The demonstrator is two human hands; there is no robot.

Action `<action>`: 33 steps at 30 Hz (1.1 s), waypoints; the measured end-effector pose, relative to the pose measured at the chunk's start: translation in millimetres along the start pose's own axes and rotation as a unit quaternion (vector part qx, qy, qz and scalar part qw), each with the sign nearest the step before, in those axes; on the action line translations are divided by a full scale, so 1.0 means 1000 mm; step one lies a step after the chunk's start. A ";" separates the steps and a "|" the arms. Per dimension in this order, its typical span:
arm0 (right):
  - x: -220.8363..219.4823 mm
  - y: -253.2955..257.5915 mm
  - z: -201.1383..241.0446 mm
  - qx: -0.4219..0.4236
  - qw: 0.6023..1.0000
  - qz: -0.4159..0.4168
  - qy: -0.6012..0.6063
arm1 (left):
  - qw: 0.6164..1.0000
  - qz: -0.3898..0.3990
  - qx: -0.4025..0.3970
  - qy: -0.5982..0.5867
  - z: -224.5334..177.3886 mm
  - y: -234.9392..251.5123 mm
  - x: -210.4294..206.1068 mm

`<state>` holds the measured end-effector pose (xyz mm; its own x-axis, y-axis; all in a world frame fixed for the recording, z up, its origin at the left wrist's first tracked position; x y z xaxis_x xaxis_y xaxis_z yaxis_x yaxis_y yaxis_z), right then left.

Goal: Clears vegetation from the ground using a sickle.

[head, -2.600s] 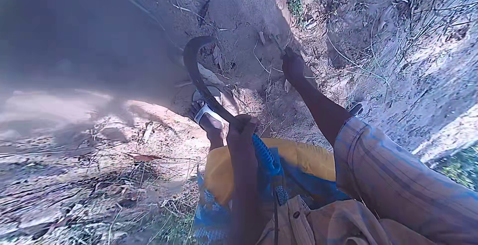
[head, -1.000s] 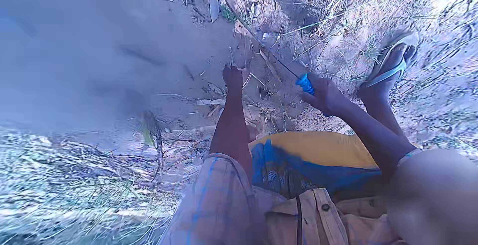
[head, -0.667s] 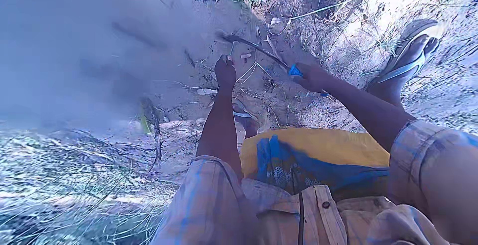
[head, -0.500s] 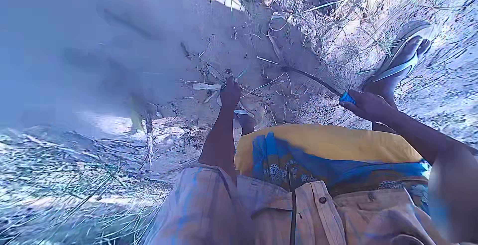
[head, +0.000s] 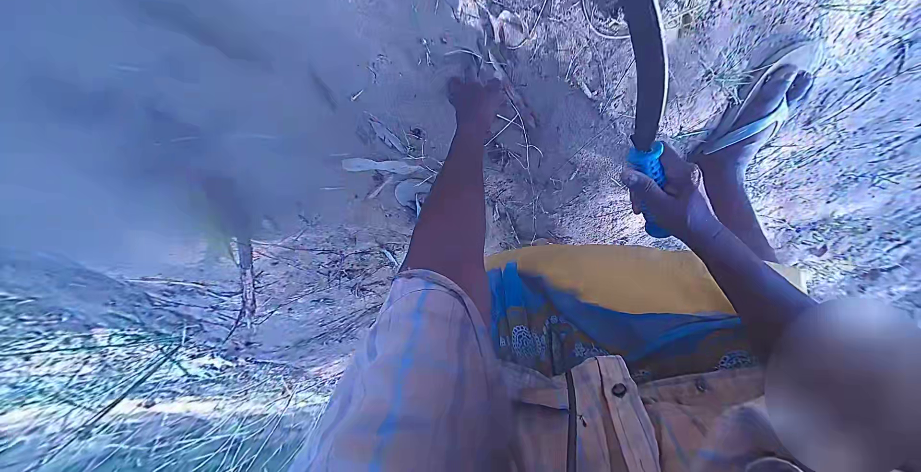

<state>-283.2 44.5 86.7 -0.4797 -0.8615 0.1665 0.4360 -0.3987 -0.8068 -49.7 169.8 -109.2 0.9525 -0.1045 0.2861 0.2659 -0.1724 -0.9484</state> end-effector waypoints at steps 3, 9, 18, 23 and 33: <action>0.009 -0.004 0.010 0.011 0.998 -0.044 0.031 | 0.976 0.136 -0.116 0.122 -0.007 -0.026 -0.034; 0.033 -0.015 0.024 -0.022 0.989 -0.116 0.086 | 0.971 0.061 -0.120 0.196 -0.004 -0.033 0.043; 0.045 -0.009 0.008 -0.043 0.986 -0.144 0.077 | 0.823 -0.066 -0.250 0.506 -0.100 0.022 0.074; 0.034 -0.004 0.004 -0.052 0.989 -0.124 0.062 | 0.875 -0.178 -0.079 0.443 -0.100 0.032 0.109; -0.053 0.101 0.081 0.023 0.997 0.066 -0.007 | 0.929 -0.067 0.007 0.364 -0.044 0.028 0.145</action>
<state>-152.1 24.8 42.4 -0.4045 -0.9120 0.0683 0.5298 -0.2945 -0.7953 89.1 106.8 -88.8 0.5600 -0.7184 0.4127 0.3817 -0.2184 -0.8981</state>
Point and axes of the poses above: each hand's wrist, its own y-axis towards the middle knuckle, its own x-axis out of the back of the hand, z = x × y, the point moved 8 cm from there along y, towards the middle knuckle, and after that the axes turned 10 degrees about y, right-handed, at the moved point
